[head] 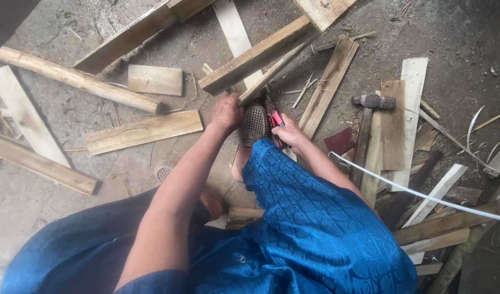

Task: The person sits on the ground among scrap wood, picks up wooden planks and frames, and hammers and pries nails out of the wood using a hammer and pliers, setting pieces aside as they work through the pile.

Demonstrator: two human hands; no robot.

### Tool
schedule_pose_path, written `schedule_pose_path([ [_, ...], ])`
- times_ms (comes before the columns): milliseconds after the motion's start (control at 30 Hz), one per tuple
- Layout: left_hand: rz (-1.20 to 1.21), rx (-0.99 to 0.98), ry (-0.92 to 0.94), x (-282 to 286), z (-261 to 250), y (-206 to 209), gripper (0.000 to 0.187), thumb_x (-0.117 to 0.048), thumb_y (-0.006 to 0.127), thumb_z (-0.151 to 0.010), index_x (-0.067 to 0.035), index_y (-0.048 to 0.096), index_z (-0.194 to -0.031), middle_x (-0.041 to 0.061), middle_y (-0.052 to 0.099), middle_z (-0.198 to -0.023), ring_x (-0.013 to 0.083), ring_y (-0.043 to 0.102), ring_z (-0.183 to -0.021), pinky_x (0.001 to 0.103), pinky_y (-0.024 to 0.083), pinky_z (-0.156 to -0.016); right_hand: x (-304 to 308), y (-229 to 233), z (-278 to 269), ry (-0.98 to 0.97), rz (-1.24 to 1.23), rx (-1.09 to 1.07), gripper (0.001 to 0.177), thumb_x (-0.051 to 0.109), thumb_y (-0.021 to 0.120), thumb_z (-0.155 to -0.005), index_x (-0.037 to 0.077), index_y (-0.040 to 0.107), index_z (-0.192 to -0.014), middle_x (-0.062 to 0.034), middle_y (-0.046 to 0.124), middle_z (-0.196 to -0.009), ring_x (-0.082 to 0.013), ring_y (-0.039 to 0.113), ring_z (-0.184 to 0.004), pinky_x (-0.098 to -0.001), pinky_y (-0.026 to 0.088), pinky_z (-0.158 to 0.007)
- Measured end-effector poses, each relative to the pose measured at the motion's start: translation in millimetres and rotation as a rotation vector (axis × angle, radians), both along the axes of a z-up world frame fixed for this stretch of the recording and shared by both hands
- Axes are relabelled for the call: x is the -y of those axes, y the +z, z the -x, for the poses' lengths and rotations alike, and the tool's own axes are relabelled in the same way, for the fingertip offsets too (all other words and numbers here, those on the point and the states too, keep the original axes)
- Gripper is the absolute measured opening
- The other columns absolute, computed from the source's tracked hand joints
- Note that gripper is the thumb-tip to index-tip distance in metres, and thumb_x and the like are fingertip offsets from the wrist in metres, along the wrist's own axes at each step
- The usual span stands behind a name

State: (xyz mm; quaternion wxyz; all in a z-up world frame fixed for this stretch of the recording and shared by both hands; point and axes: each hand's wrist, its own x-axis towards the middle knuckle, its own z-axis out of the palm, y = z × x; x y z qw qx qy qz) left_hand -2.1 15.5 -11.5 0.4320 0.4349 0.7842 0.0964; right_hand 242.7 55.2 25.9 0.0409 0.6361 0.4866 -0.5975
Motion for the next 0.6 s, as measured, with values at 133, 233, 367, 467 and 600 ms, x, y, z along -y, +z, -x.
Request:
schedule_pose_path([
  [133, 0.025, 0.007, -0.011, 1.7, 0.2, -3.8, 0.021, -0.025, 0.068, -0.090, -0.015, 0.068, -0.109, 0.018, 0.066, -0.113, 0.0453, 0.067, -0.112, 0.055, 0.057, -0.097, -0.9, -11.5, -3.6, 0.004, -0.017, -0.010, 0.038, 0.011, 0.066, -0.077, 0.014, 0.067, -0.115, -0.0109, 0.069, -0.098, -0.0246, 0.066, -0.088, -0.0333, 0.050, -0.070],
  [233, 0.034, 0.002, -0.030, -2.2, 1.4, -3.2, 0.020, -0.025, 0.067, -0.091, -0.016, 0.068, -0.109, 0.017, 0.065, -0.114, 0.0444, 0.067, -0.112, 0.054, 0.057, -0.098, -4.9, 3.6, 6.6, -0.007, 0.021, -0.048, 0.030, 0.013, 0.063, -0.082, 0.013, 0.064, -0.113, -0.0120, 0.074, -0.091, -0.0214, 0.071, -0.076, -0.0306, 0.055, -0.061],
  [367, 0.054, -0.003, -0.062, -3.1, 0.4, -12.1, 0.021, -0.026, 0.067, -0.091, -0.017, 0.068, -0.109, 0.016, 0.064, -0.114, 0.0422, 0.067, -0.114, 0.052, 0.058, -0.099, -14.9, 20.9, 15.4, -0.033, 0.102, -0.114, 0.021, 0.019, 0.059, -0.096, 0.009, 0.060, -0.114, -0.0171, 0.073, -0.080, -0.0221, 0.071, -0.056, -0.0320, 0.059, -0.043],
  [467, 0.069, 0.007, -0.081, -9.1, 3.5, 25.0, 0.022, -0.025, 0.066, -0.092, -0.013, 0.070, -0.111, 0.018, 0.066, -0.114, 0.0421, 0.067, -0.116, 0.051, 0.056, -0.102, -32.9, 35.4, 15.2, -0.022, 0.189, -0.140, 0.026, 0.020, 0.058, -0.100, 0.007, 0.059, -0.121, -0.0201, 0.071, -0.079, -0.0231, 0.070, -0.055, -0.0333, 0.059, -0.042],
  [600, 0.084, 0.038, -0.061, -8.7, 4.1, 15.5, 0.022, -0.025, 0.065, -0.091, -0.016, 0.072, -0.110, 0.017, 0.068, -0.114, 0.0407, 0.067, -0.116, 0.051, 0.056, -0.102, -56.8, 32.3, 8.0, 0.009, 0.278, -0.123, 0.030, 0.023, 0.062, -0.100, 0.010, 0.058, -0.126, -0.0195, 0.072, -0.082, -0.0219, 0.071, -0.058, -0.0327, 0.061, -0.047],
])
